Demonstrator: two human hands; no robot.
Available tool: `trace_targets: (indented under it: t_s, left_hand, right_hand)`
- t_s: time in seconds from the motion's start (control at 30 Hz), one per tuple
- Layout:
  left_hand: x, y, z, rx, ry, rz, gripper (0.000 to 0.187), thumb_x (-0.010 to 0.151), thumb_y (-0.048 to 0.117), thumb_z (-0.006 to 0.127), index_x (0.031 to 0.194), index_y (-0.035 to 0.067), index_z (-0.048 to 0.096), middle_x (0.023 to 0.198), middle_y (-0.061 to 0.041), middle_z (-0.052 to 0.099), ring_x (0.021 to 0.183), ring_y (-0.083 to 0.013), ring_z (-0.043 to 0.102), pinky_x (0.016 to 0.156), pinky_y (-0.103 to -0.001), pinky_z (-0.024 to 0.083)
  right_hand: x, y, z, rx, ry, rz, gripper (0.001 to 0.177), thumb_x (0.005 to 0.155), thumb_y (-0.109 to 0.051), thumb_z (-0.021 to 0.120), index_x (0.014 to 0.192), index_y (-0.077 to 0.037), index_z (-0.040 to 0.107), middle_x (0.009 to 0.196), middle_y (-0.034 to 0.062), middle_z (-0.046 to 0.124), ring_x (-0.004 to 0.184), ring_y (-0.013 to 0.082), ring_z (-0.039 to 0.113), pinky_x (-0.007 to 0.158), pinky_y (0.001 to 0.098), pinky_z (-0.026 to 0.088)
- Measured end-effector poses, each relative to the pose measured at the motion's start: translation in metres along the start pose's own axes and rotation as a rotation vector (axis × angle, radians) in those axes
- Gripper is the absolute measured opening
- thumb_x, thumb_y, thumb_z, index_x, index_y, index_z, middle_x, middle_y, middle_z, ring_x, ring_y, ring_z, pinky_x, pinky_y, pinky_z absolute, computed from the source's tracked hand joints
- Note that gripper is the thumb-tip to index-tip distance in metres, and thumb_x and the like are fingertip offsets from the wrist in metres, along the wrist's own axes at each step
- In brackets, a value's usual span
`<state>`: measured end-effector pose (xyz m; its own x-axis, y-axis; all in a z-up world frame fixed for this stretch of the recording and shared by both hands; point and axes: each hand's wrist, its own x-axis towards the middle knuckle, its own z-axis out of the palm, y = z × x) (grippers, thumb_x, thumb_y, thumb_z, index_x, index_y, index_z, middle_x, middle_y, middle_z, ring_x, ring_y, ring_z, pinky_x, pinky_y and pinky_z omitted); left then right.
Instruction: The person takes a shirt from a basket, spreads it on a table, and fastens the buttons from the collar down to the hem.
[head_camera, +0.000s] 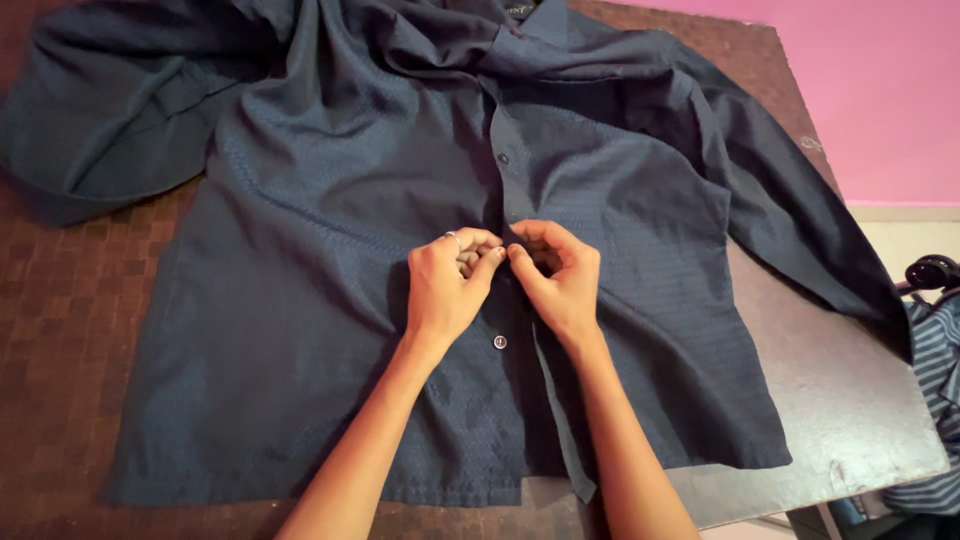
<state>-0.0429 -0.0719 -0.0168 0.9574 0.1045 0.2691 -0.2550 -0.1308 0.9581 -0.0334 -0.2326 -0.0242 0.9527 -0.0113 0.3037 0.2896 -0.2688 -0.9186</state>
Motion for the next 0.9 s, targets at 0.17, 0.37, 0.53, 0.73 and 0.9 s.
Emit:
trace_targets:
  t_s: [0.17, 0.37, 0.53, 0.73, 0.9]
  left_hand:
    - [0.001, -0.003, -0.001, -0.06, -0.018, -0.043, 0.012, 0.089, 0.009, 0.076, 0.098, 0.001, 0.077, 0.077, -0.004, 0.076, 0.063, -0.0047, 0.066, 0.057, -0.022, 0.053]
    - [0.002, -0.004, -0.003, -0.078, -0.005, -0.036, 0.014, 0.09, 0.01, 0.076, 0.101, 0.001, 0.078, 0.077, -0.003, 0.076, 0.063, -0.0035, 0.065, 0.058, -0.021, 0.052]
    - [0.002, -0.003, -0.002, -0.064, 0.004, -0.049, 0.014, 0.09, 0.01, 0.076, 0.101, 0.001, 0.078, 0.077, -0.004, 0.076, 0.062, -0.0034, 0.065, 0.057, -0.02, 0.052]
    - [0.002, 0.001, -0.003, -0.049, 0.024, -0.096, 0.013, 0.091, 0.011, 0.075, 0.1, 0.002, 0.078, 0.079, -0.004, 0.078, 0.063, -0.0045, 0.068, 0.058, -0.021, 0.054]
    - [0.001, -0.003, -0.002, -0.038, 0.039, -0.071, 0.014, 0.091, 0.008, 0.072, 0.102, 0.001, 0.077, 0.084, -0.008, 0.08, 0.071, -0.0093, 0.076, 0.064, -0.023, 0.058]
  right_hand:
    - [0.003, -0.006, -0.001, -0.008, -0.006, -0.043, 0.018, 0.092, 0.001, 0.073, 0.11, 0.002, 0.07, 0.095, 0.0022, 0.074, 0.084, 0.0046, 0.069, 0.076, 0.02, 0.057]
    - [0.003, 0.003, -0.002, 0.138, -0.068, 0.031, 0.02, 0.093, 0.004, 0.071, 0.113, 0.003, 0.069, 0.101, 0.003, 0.073, 0.089, 0.0063, 0.069, 0.079, 0.0215, 0.056]
    - [0.005, 0.013, -0.004, 0.211, -0.105, 0.065, 0.018, 0.095, 0.004, 0.066, 0.112, 0.003, 0.069, 0.101, 0.0024, 0.073, 0.091, 0.0065, 0.069, 0.084, 0.0216, 0.056]
    - [0.003, 0.014, -0.011, 0.175, -0.099, 0.035, 0.019, 0.102, -0.001, 0.058, 0.11, 0.001, 0.075, 0.095, -0.0024, 0.071, 0.085, 0.0028, 0.06, 0.076, 0.0175, 0.047]
    - [0.004, 0.007, -0.007, 0.129, -0.112, 0.071, 0.013, 0.098, 0.003, 0.067, 0.109, 0.002, 0.074, 0.093, 0.0, 0.071, 0.083, 0.0045, 0.062, 0.075, 0.0198, 0.049]
